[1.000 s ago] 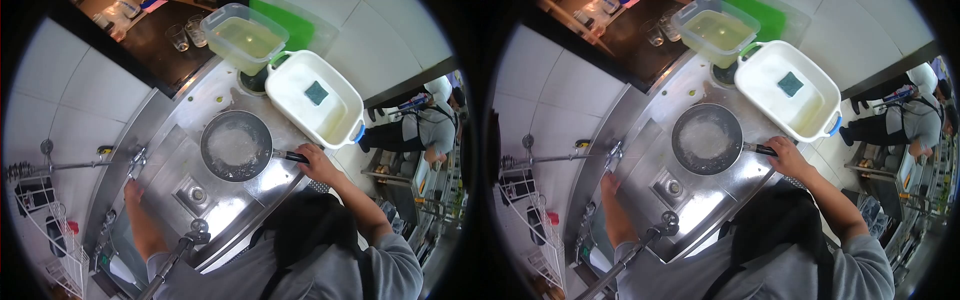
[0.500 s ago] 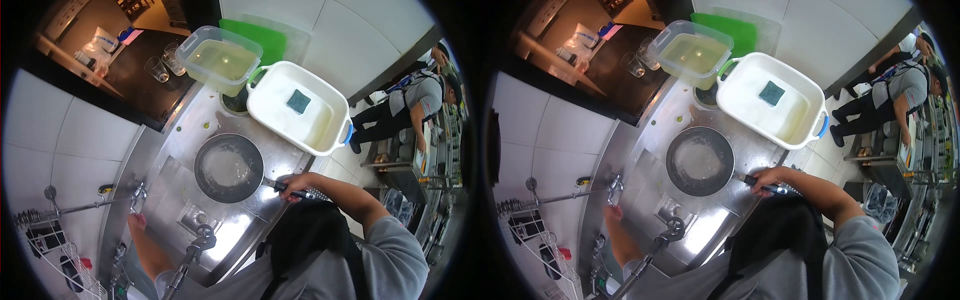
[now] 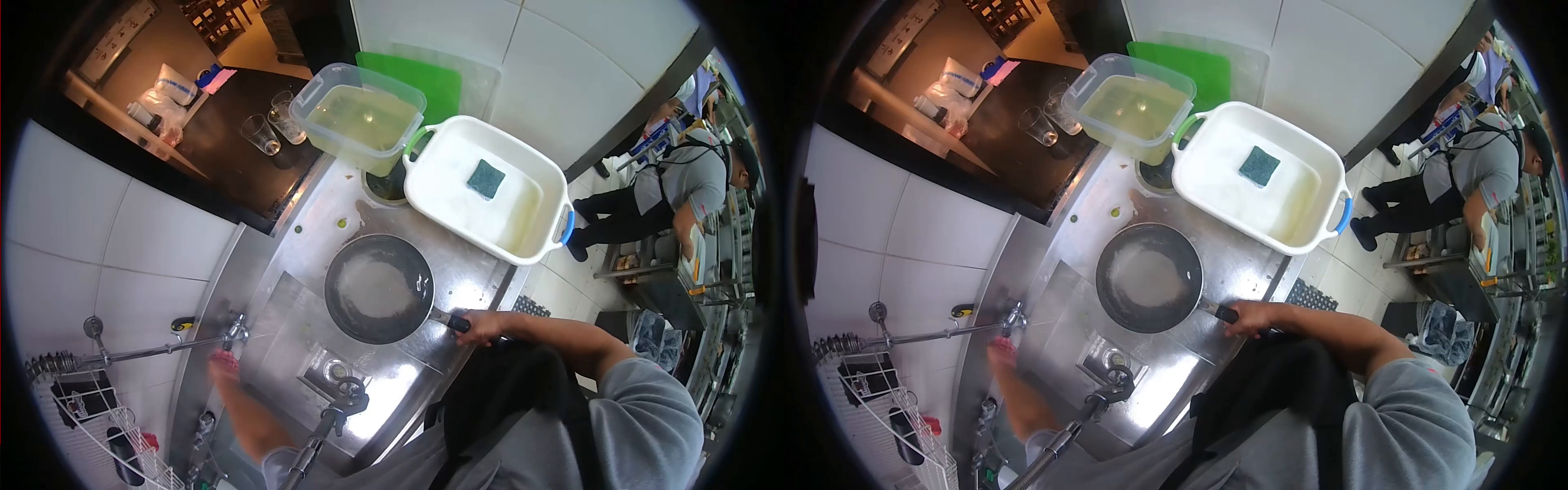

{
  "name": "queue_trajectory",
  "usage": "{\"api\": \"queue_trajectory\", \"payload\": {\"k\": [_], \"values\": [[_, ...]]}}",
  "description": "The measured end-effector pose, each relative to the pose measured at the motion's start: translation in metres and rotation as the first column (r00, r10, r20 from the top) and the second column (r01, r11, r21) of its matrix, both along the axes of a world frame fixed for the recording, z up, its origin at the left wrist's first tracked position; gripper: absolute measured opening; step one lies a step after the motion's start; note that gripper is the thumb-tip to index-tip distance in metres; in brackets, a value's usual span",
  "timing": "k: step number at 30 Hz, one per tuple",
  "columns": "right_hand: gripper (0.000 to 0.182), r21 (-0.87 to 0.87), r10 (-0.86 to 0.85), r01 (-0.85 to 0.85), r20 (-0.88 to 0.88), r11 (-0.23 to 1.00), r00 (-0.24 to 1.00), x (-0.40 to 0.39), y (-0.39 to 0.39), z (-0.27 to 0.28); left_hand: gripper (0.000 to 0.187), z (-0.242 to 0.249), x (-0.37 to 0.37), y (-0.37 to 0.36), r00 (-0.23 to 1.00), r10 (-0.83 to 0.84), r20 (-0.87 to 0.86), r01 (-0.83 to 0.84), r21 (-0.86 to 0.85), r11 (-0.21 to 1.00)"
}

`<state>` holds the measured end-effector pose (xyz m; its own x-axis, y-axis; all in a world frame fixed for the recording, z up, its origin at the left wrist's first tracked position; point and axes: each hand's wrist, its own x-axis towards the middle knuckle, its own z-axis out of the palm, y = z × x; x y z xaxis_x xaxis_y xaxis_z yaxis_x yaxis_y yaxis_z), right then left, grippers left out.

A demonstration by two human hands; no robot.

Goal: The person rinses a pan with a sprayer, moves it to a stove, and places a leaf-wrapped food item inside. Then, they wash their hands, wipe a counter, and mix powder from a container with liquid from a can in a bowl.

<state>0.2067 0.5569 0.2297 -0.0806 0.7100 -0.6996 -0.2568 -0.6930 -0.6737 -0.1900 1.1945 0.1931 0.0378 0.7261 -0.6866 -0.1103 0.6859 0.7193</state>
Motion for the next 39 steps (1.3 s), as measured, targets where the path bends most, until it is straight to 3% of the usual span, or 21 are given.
{"api": "queue_trajectory", "payload": {"k": [1,3,5,8,11,12,14,15,16,19,21,23,26,31,33,35,39], "values": [[0.024,0.013,-0.010,0.010,-0.027,1.000,1.000,0.002,-0.001,0.000,0.040,0.002,-0.001,-0.016,0.997,-0.077,-0.029,0.080,0.125,0.989],[0.024,0.007,-0.026,0.026,-0.026,1.000,0.999,0.003,-0.002,0.010,0.035,-0.021,-0.016,-0.030,0.999,-0.018,0.035,0.012,0.167,0.986],[0.024,0.030,-0.056,0.058,-0.057,0.998,0.997,0.001,-0.007,0.010,0.024,-0.013,-0.020,-0.086,0.999,-0.049,0.003,0.047,0.193,0.980],[0.024,0.079,-0.028,0.030,-0.030,0.996,0.999,-0.010,-0.017,0.004,0.024,-0.013,-0.043,-0.181,0.954,-0.208,-0.215,0.265,0.286,0.921],[0.023,0.097,-0.055,0.064,-0.084,0.993,0.995,-0.011,-0.022,0.006,0.028,-0.003,-0.056,-0.280,0.796,-0.385,-0.467,0.540,0.259,0.801],[0.023,0.111,-0.051,0.060,-0.084,0.992,0.995,-0.010,-0.023,0.016,0.028,-0.019,-0.071,-0.313,0.863,-0.311,-0.398,0.461,0.370,0.807],[0.021,0.136,-0.097,0.116,-0.136,0.984,0.986,-0.010,-0.031,0.051,0.027,-0.014,-0.074,-0.378,0.844,-0.356,-0.400,0.483,0.281,0.829],[0.021,0.150,-0.097,0.115,-0.121,0.982,0.988,-0.002,-0.033,0.060,0.026,0.014,-0.052,-0.406,0.753,-0.489,-0.439,0.570,0.067,0.819],[0.022,0.175,-0.102,0.131,-0.161,0.976,0.982,-0.001,-0.039,0.068,0.026,0.024,-0.048,-0.424,0.755,-0.488,-0.438,0.572,0.075,0.817],[0.023,0.214,-0.143,0.190,-0.219,0.958,0.965,-0.002,-0.057,0.100,0.025,0.042,-0.032,-0.457,0.663,-0.641,-0.388,0.725,0.116,0.679],[0.022,0.250,-0.140,0.204,-0.253,0.947,0.957,-0.003,-0.076,0.121,0.027,0.049,-0.012,-0.471,0.486,-0.731,-0.479,0.847,0.053,0.529],[0.023,0.262,-0.198,0.281,-0.304,0.923,0.932,-0.009,-0.098,0.137,0.028,0.050,0.007,-0.481,0.412,-0.784,-0.464,0.893,0.037,0.448],[0.022,0.286,-0.287,0.368,-0.287,0.885,0.914,-0.018,-0.136,0.162,0.028,0.046,0.032,-0.488,0.351,-0.828,-0.436,0.930,0.057,0.364],[0.024,0.297,-0.406,0.466,-0.243,0.834,0.881,-0.035,-0.216,0.195,0.030,0.051,0.090,-0.495,0.163,-0.859,-0.485,0.985,0.132,0.113],[0.025,0.272,-0.484,0.530,-0.219,0.803,0.847,-0.044,-0.249,0.210,0.030,0.054,0.116,-0.503,0.075,-0.843,-0.533,0.991,0.131,0.005],[0.018,0.269,-0.586,0.631,-0.235,0.727,0.775,-0.056,-0.286,0.213,0.031,0.049,0.140,-0.511,0.024,-0.889,-0.458,0.995,0.100,-0.025],[0.025,0.281,-0.717,0.743,-0.211,0.607,0.665,-0.084,-0.354,0.222,0.031,0.056,0.189,-0.552,-0.122,-0.855,-0.504,0.974,0.106,-0.201]]}}
